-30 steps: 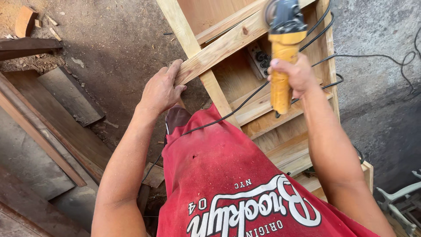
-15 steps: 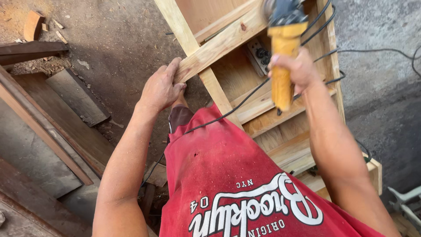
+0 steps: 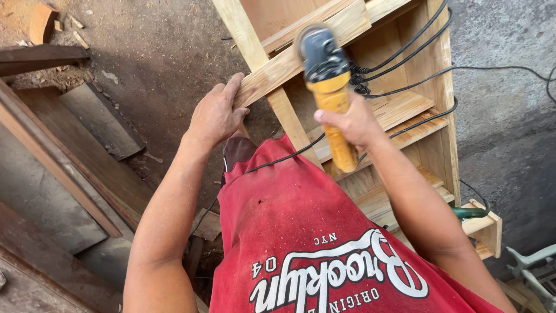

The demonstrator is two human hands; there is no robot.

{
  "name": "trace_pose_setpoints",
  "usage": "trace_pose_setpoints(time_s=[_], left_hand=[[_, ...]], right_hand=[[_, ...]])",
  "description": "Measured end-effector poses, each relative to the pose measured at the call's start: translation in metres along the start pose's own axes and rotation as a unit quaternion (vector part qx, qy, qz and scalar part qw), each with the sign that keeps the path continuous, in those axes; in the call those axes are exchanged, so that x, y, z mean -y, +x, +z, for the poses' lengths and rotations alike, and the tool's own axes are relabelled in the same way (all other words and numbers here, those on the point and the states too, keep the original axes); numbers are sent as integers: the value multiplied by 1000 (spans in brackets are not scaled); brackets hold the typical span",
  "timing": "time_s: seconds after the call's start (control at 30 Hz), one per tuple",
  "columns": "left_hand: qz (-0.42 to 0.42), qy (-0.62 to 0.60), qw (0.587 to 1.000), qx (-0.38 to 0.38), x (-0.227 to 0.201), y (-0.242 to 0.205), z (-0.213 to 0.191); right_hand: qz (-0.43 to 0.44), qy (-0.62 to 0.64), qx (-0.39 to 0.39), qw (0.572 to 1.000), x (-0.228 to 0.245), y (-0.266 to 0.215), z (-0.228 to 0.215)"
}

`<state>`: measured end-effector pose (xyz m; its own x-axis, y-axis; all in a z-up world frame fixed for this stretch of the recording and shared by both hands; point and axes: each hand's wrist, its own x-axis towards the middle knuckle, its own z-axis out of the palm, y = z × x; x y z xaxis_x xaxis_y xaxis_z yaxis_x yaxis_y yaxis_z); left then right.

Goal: The person sands a wooden plank with an angle grinder, then installs metal drawer slides into a wooden cabinet frame using a screwdriver. The person secures the slides to the cabinet interior and aligns them for drawer installation.

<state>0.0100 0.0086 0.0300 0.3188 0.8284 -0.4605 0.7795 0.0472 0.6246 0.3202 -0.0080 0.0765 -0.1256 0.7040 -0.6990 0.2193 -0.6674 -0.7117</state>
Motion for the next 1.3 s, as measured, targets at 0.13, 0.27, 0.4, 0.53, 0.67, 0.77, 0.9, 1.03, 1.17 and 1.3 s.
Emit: trace_pose_setpoints(time_s=[0.13, 0.27, 0.4, 0.53, 0.67, 0.77, 0.9, 1.03, 1.17, 1.3], left_hand=[[3, -3, 1000, -8, 1, 3, 0], [-1, -9, 1000, -5, 3, 1, 2], [31, -16, 999, -26, 2, 4, 0], [-10, -5, 1000, -1, 3, 0, 2], [6, -5, 1000, -14, 2, 3, 3], [-4, -3, 1000, -5, 4, -2, 3], [12, -5, 1000, -12, 5, 3, 2], [19, -4, 1000, -12, 5, 3, 3], [8, -5, 1000, -10, 5, 2, 3], [1, -7, 1000, -5, 4, 3, 3]], right_hand=[[15, 21, -32, 999, 1, 11, -30], [17, 73, -20, 997, 0, 6, -41], [26, 47, 13, 998, -6, -6, -20], [11, 34, 42, 998, -17, -13, 4], [-1, -8, -13, 1000, -13, -10, -9], [22, 33, -48, 998, -3, -5, -27], [3, 30, -46, 998, 1, 2, -51], [-6, 49, -60, 997, -6, 9, -64], [-12, 65, -68, 996, -2, 14, -81], [-6, 106, -58, 993, 4, 10, -83]])
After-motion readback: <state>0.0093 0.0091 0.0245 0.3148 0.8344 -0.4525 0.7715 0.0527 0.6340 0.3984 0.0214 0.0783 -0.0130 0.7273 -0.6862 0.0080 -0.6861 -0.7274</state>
